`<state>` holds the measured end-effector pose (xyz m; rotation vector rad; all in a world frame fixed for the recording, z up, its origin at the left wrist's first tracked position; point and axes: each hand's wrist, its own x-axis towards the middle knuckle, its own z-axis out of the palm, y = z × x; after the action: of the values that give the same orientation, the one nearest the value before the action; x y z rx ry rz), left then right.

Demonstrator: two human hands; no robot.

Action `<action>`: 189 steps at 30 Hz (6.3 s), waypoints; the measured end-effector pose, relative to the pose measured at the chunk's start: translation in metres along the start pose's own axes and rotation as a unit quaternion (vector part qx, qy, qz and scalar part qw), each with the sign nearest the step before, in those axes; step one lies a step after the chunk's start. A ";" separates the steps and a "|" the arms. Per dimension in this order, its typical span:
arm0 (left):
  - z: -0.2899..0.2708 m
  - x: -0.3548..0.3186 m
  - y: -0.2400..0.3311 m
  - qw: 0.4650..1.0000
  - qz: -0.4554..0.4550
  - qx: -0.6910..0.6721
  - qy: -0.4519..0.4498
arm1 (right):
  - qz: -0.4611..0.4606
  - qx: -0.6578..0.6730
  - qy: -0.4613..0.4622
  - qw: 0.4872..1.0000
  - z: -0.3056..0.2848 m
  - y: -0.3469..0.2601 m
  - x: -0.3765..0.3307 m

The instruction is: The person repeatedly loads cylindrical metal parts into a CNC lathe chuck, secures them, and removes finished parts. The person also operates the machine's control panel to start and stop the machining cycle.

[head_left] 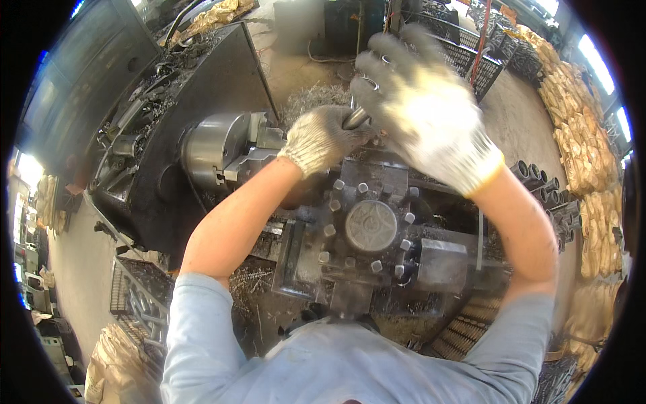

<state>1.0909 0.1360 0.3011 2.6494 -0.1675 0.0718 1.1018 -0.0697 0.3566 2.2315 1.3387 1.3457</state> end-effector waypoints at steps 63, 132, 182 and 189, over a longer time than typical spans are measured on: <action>-0.013 -0.091 -0.199 0.936 0.183 0.259 0.154 | 0.674 0.147 -0.383 0.614 0.002 -0.074 -0.432; 0.136 -0.313 -0.175 0.417 -0.351 -0.826 -0.143 | 0.492 0.552 -0.222 0.636 -0.099 -0.328 -0.145; 0.100 -0.288 -0.239 0.387 -0.194 -0.901 -0.024 | 0.558 0.598 -0.323 0.476 -0.038 -0.345 -0.036; 0.038 -0.273 -0.159 0.535 0.060 -0.842 0.035 | 0.531 0.627 -0.303 0.484 -0.056 -0.321 0.052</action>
<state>0.8421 0.2866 0.1716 0.6336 -0.2134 0.0220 0.8766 0.1381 0.2340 4.0700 0.3625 -1.1859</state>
